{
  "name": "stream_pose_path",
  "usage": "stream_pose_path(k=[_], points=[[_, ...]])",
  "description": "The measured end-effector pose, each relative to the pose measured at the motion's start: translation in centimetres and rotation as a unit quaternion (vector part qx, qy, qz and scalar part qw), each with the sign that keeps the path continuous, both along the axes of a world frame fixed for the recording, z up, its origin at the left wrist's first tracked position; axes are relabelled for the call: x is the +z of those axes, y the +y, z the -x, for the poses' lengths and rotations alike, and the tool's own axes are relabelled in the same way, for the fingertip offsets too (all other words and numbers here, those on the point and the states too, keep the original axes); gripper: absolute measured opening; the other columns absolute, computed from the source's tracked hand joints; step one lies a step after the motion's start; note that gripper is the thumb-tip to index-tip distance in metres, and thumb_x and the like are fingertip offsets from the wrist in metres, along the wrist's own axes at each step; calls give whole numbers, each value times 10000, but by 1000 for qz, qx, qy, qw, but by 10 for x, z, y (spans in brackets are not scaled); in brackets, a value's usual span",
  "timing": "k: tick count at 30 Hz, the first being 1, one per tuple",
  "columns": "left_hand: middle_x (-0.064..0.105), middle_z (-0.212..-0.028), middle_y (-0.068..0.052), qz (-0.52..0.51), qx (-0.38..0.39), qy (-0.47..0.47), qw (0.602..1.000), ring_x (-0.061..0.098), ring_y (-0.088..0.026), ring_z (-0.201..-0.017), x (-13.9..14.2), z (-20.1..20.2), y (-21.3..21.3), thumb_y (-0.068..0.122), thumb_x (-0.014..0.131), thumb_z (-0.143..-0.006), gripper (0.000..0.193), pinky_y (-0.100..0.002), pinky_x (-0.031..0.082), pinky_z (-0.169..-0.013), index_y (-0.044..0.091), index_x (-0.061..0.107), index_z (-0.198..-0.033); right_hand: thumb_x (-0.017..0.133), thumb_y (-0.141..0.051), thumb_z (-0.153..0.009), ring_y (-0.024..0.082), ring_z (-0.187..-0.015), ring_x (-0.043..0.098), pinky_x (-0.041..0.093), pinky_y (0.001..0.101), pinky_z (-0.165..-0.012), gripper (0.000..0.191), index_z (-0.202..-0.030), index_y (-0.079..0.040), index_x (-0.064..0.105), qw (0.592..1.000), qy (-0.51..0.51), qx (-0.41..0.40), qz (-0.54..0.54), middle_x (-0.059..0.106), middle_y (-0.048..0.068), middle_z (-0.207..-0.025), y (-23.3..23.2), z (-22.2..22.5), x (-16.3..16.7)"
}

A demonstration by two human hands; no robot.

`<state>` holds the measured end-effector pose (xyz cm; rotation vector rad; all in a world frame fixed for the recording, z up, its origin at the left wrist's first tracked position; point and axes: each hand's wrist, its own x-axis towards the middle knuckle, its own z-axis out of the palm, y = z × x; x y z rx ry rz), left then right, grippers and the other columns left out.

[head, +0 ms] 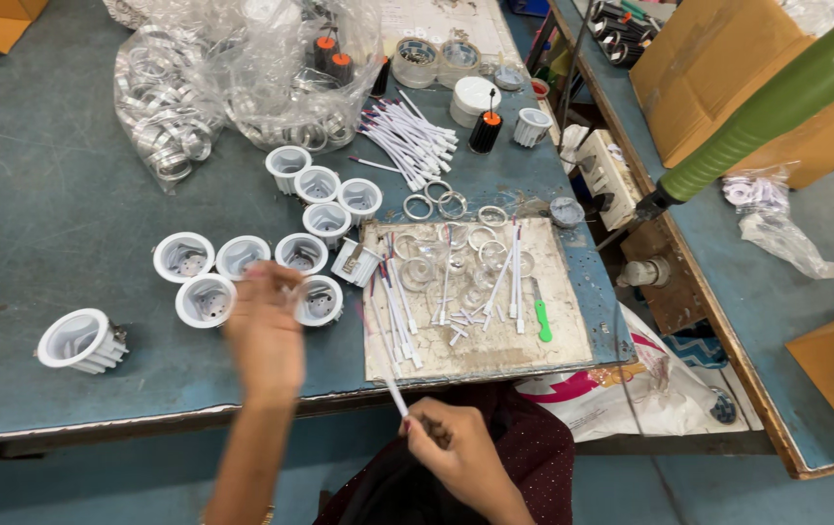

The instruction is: The person strips the insulation from the ends of white wires using a green utility knife, then twists the exposed conductors and places the prepared wires on the work surface. The person repeats this process for several wires throughout the clip.

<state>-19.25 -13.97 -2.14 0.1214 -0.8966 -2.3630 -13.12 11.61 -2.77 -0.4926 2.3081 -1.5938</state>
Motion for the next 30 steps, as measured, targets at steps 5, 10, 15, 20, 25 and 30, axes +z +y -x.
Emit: stream_pose_path(k=[5, 10, 15, 20, 25, 30], points=[[632, -1026, -25, 32, 70, 20, 997, 617, -115, -955, 11, -20, -31, 203, 581, -1129, 136, -299, 520, -941, 72, 607, -1109, 663, -153, -914, 139, -522, 582, 461, 299, -526, 183, -912, 23, 711, 984, 115, -113, -76, 661, 146, -642, -12, 48, -8], [618, -961, -36, 25, -3, -26, 999, 603, -125, -905, 1, -26, 2, 234, 528, -1114, 220, -308, 511, -843, 35, 620, -1107, 644, -233, -983, 202, -576, 618, 504, 345, -582, 255, -1074, -7, 721, 974, 135, -88, -159, 699, 167, -705, -31, 95, -22], [635, -964, -53, 41, -2, -62, 997, 601, -128, -891, -7, -31, -4, 270, 486, -1127, 297, -302, 507, -807, 9, 627, -1106, 577, -266, -984, 183, -744, 680, 594, 368, -614, 339, -1236, -61, 677, 949, 54, -293, -107, 712, 105, -920, 22, 117, -22], [667, -919, -90, 267, 29, -145, 952, 611, -127, -797, -21, -19, 14, 242, 511, -1103, 282, -286, 517, -741, 24, 689, -1084, 723, -246, -934, 334, -1015, 575, 485, 451, -875, 406, -1230, 26, 664, 829, 301, -387, -270, 598, 202, -1094, 102, 127, -36], [672, -1064, -88, 470, -181, -137, 853, 725, -222, -830, -37, 37, 120, 129, 662, -930, 148, -334, 563, -700, 55, 680, -1056, 755, -220, -885, 339, -1005, 577, 463, 454, -906, 289, -1100, -28, 725, 818, 311, -408, -260, 615, 156, -1034, 105, 131, -67], [598, -1093, -182, 708, 20, -113, 697, 651, -366, -916, -30, 97, 205, 174, 690, -885, 229, -451, 545, -701, 6, 648, -1034, 764, -222, -902, 325, -956, 604, 480, 458, -861, 196, -1001, -58, 724, 801, 324, -430, -262, 632, 130, -958, 106, 127, -66]])
